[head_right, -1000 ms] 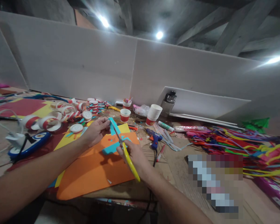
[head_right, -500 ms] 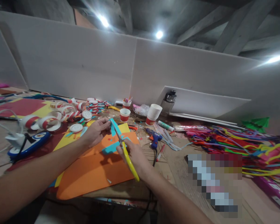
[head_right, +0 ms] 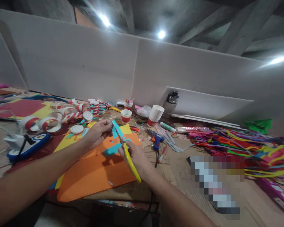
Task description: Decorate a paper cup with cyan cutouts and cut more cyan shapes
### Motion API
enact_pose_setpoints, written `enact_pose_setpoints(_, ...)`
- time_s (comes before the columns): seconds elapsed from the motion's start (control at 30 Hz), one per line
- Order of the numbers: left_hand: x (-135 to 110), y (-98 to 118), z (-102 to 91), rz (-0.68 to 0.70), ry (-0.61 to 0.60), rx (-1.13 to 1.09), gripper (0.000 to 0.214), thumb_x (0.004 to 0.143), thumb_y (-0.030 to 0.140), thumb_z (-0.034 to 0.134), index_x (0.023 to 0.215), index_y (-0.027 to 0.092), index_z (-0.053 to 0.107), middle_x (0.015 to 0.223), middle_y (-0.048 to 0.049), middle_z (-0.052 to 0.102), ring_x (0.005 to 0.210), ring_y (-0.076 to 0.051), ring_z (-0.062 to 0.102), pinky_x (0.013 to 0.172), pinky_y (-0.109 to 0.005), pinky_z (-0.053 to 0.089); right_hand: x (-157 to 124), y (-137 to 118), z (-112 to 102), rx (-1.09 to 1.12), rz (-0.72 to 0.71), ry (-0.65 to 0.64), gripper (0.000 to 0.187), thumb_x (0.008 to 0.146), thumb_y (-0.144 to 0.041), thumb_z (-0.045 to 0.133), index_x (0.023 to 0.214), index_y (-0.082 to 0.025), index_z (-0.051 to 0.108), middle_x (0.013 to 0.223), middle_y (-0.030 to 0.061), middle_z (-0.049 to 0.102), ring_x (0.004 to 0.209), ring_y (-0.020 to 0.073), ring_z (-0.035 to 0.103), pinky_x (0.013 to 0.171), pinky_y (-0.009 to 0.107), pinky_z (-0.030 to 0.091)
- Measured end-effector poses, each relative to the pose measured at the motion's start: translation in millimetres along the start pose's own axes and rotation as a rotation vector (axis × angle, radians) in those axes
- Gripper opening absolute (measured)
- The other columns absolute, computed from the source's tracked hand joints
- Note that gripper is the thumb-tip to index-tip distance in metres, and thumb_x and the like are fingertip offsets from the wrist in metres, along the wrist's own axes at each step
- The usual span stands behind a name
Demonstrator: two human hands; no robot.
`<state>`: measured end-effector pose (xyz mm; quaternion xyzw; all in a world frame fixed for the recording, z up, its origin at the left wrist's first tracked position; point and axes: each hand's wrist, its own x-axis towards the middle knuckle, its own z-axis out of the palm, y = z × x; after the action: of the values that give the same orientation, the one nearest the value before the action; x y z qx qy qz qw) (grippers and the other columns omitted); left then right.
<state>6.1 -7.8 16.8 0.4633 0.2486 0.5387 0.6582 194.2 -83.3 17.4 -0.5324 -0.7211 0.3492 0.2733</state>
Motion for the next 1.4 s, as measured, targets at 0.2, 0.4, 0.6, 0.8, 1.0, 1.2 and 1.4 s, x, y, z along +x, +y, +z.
enact_pose_setpoints(0.2, -0.2, -1.7, -0.5, -0.027, 0.026, -0.008, 0.027, 0.07, 0.027, 0.075, 0.065, 0.014, 0.052, 0.056, 0.0017, 0.055, 0.051, -0.008, 0.051, 0.051, -0.019, 0.042, 0.0, -6.4, -0.1, 0.064, 0.081, -0.047, 0.027, 0.085, -0.045, 0.055, 0.076, -0.021, 0.047, 0.052, -0.0064, 0.048, 0.042, 0.0059, 0.044, 0.04, 0.015, 0.033)
enact_pose_setpoints(0.4, 0.7, -8.9, -5.5, -0.128, 0.062, -0.012, 0.023, 0.072, 0.026, 0.073, 0.069, 0.013, 0.055, 0.058, -0.0007, 0.058, 0.052, -0.009, 0.054, 0.054, -0.02, 0.046, 0.3, -5.0, 1.1, 0.075, 0.192, -0.089, 0.031, 0.087, -0.052, 0.05, 0.081, -0.021, 0.048, 0.05, -0.0075, 0.046, 0.035, 0.0055, 0.044, 0.034, 0.013, 0.033)
enact_pose_setpoints(0.6, 1.6, -18.0, -8.7, -0.23, 0.113, -0.031, 0.015, 0.074, 0.018, 0.069, 0.07, 0.013, 0.055, 0.062, -0.0028, 0.062, 0.052, -0.009, 0.056, 0.053, -0.02, 0.049, -3.2, -4.5, 1.3, 0.177, 0.273, -0.118, 0.036, 0.087, -0.058, 0.043, 0.084, -0.022, 0.048, 0.049, -0.0076, 0.046, 0.031, 0.006, 0.04, 0.028, 0.014, 0.029)
enact_pose_setpoints(0.8, 6.4, -18.7, -15.5, -0.27, 0.222, 0.037, 0.009, 0.073, 0.014, 0.064, 0.07, 0.013, 0.056, 0.074, -0.0068, 0.068, 0.055, -0.011, 0.06, 0.046, -0.021, 0.048, 0.6, -10.0, -4.7, 0.218, 0.255, -0.024, 0.036, 0.082, -0.057, 0.051, 0.078, -0.021, 0.046, 0.048, -0.0077, 0.046, 0.031, 0.0062, 0.04, 0.029, 0.014, 0.03)
enact_pose_setpoints(1.0, 13.4, -18.5, -25.5, -0.302, 0.212, 0.14, 0.008, 0.074, 0.017, 0.061, 0.072, 0.013, 0.054, 0.082, -0.0106, 0.071, 0.053, -0.012, 0.061, 0.045, -0.022, 0.048, 7.0, 0.7, -5.5, 0.267, 0.242, 0.104, 0.037, 0.083, -0.059, 0.048, 0.079, -0.022, 0.045, 0.047, -0.0081, 0.046, 0.031, 0.0072, 0.039, 0.027, 0.015, 0.029)
enact_pose_setpoints(1.2, 17.2, -22.7, -34.9, -0.293, 0.138, 0.232, 0.016, 0.076, 0.024, 0.064, 0.07, 0.013, 0.054, 0.068, -0.0082, 0.068, 0.048, -0.012, 0.06, 0.041, -0.019, 0.043, 11.9, 13.3, -8.3, 0.172, 0.185, 0.099, 0.036, 0.079, -0.055, 0.057, 0.082, -0.02, 0.053, 0.049, -0.0064, 0.049, 0.035, 0.0078, 0.044, 0.032, 0.017, 0.032)
enact_pose_setpoints(1.4, 17.0, -22.9, -34.9, -0.307, 0.134, 0.256, 0.02, 0.075, 0.025, 0.065, 0.07, 0.015, 0.048, 0.065, -0.0058, 0.066, 0.048, -0.012, 0.061, 0.04, -0.018, 0.041, 15.0, 16.3, -11.2, 0.102, 0.094, 0.208, 0.03, 0.076, -0.042, 0.064, 0.095, -0.018, 0.063, 0.052, -0.0049, 0.051, 0.04, 0.0089, 0.043, 0.04, 0.02, 0.033)
